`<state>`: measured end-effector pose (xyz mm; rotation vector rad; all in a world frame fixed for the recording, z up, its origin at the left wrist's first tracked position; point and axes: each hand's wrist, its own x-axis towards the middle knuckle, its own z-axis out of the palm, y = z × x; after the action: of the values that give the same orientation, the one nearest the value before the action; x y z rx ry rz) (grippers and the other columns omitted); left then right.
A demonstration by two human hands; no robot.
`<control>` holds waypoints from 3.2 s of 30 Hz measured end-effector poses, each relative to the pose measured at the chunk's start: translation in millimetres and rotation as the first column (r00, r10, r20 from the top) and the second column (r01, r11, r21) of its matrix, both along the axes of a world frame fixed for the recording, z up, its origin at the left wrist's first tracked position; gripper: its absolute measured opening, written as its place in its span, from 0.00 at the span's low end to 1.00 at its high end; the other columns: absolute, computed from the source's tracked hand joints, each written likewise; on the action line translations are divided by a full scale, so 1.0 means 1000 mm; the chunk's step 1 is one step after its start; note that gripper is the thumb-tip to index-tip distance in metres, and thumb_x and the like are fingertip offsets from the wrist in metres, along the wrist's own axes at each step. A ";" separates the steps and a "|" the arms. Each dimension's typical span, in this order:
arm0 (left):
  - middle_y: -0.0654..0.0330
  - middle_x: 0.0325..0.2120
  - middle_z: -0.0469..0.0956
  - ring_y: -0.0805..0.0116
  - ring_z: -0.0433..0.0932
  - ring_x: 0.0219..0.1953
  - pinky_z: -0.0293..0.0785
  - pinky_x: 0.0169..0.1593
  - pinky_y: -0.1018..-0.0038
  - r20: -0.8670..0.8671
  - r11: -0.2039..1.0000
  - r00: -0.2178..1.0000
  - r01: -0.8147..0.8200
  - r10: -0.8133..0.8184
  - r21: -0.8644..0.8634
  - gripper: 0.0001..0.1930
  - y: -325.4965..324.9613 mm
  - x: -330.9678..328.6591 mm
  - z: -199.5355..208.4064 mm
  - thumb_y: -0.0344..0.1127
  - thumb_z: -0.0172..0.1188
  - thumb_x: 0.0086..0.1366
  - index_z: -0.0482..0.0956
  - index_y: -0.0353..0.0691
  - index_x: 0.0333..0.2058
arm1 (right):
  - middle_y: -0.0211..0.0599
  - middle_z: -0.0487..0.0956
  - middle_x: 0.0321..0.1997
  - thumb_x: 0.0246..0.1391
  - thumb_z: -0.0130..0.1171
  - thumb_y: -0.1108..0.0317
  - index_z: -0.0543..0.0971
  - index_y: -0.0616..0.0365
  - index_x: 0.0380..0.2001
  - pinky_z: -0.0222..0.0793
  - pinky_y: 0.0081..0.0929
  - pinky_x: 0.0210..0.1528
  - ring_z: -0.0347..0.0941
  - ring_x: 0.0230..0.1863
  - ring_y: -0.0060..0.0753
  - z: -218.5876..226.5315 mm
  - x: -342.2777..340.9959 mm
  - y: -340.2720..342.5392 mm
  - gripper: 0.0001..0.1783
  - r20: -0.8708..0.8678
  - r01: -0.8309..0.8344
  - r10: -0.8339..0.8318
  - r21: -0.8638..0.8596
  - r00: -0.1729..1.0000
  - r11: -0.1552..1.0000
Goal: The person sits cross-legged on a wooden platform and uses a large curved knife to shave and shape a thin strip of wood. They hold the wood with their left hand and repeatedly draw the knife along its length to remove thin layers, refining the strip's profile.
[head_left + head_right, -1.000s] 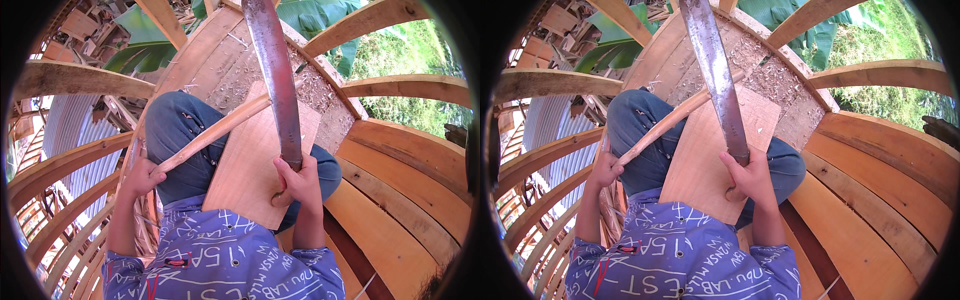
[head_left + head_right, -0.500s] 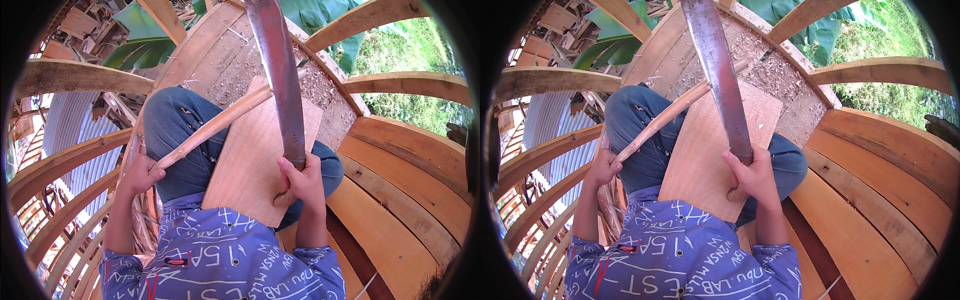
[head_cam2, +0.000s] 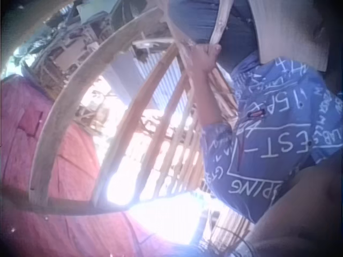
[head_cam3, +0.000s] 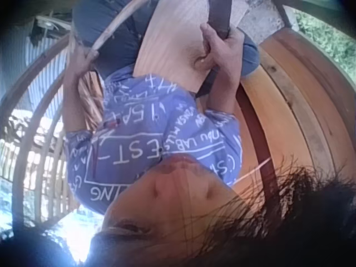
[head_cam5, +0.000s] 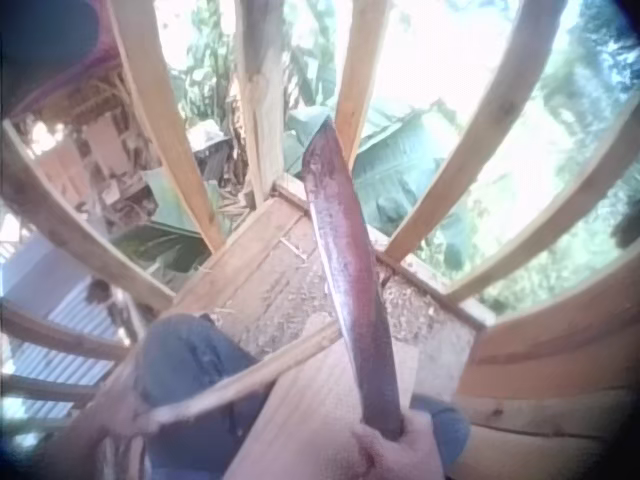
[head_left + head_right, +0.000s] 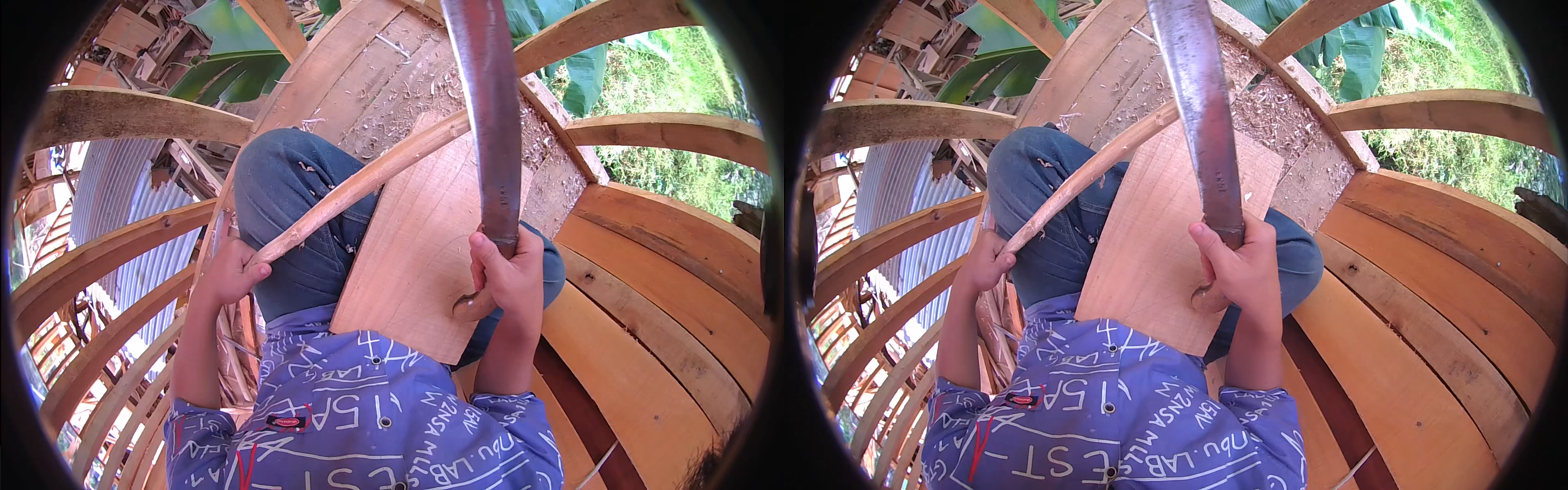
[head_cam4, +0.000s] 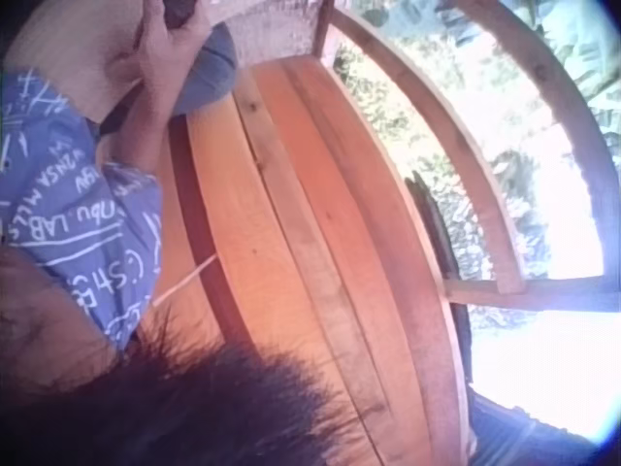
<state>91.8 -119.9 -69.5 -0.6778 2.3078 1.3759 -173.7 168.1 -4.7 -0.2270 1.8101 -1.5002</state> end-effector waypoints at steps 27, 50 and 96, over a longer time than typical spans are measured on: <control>0.57 0.04 0.57 0.61 0.61 0.11 0.64 0.29 0.65 0.023 0.999 0.999 0.043 -0.043 0.006 0.43 -0.003 -0.002 0.002 0.75 0.42 0.55 0.60 0.32 0.08 | 0.24 0.69 0.12 0.55 0.60 0.69 0.73 0.62 0.25 0.54 0.16 0.13 0.61 0.11 0.13 -0.003 -0.004 -0.007 0.10 0.047 0.144 -0.144 -0.011 0.989 0.989; 0.59 0.04 0.58 0.59 0.64 0.12 0.20 0.67 0.54 0.050 0.996 0.996 0.076 -0.079 0.048 0.42 -0.011 -0.001 -0.003 0.73 0.38 0.58 0.59 0.35 0.07 | 0.24 0.68 0.11 0.54 0.60 0.68 0.74 0.63 0.24 0.54 0.16 0.13 0.62 0.11 0.13 -0.003 0.002 0.009 0.10 0.098 -0.059 0.055 0.030 0.994 0.998; 0.59 0.04 0.63 0.62 0.68 0.12 0.41 0.62 0.62 0.036 0.997 0.996 0.077 -0.077 0.013 0.43 -0.007 -0.004 0.002 0.74 0.40 0.56 0.63 0.35 0.06 | 0.28 0.68 0.14 0.57 0.57 0.65 0.72 0.62 0.28 0.60 0.18 0.12 0.63 0.10 0.17 -0.020 0.000 0.007 0.11 0.340 0.045 0.004 -0.136 0.941 0.990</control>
<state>87.8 -126.9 -67.2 -0.5994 2.2709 1.3306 -173.4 174.6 -24.6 -0.0142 1.4380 -1.5762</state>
